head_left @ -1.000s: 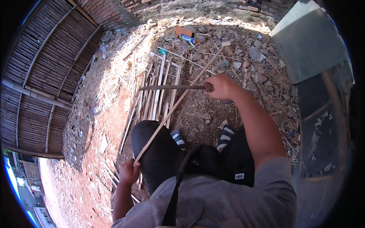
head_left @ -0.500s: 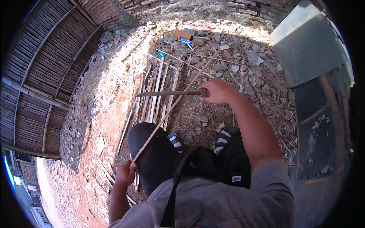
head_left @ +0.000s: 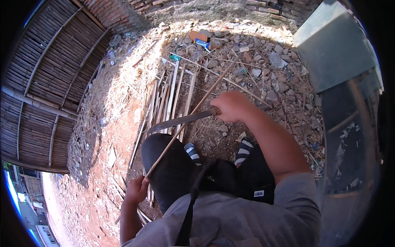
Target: The person sits on the ground and uses a machete to split long bamboo poles into thin strips. They hold the bamboo with one hand and repeatedly strike it with the machete to separate the material.
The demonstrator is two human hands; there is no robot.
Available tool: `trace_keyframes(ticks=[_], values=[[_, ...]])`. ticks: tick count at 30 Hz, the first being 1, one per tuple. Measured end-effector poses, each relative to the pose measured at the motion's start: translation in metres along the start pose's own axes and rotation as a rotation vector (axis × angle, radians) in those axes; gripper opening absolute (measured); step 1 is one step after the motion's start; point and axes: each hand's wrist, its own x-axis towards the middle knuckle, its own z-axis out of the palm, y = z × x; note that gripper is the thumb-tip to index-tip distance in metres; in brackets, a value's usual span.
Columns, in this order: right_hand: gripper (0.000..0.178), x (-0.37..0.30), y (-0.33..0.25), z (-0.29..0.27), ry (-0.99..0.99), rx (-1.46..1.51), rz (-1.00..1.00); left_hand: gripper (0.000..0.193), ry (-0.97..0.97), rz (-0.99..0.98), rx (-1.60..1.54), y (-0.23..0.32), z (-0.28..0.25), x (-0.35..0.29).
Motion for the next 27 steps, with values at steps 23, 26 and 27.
trace_keyframes(ticks=[23,26,27], values=[[0.032,0.004,0.04,0.011,0.217,0.41,0.268,0.054,0.003,0.016,-0.081,-0.007,0.013,0.006],[0.029,0.008,0.004,0.008,0.048,0.187,0.067,0.053,-0.03,-0.004,-0.142,-0.013,0.015,0.006],[0.028,0.009,0.005,0.007,0.035,0.187,0.05,0.052,-0.03,-0.002,-0.147,-0.015,0.015,0.005]])
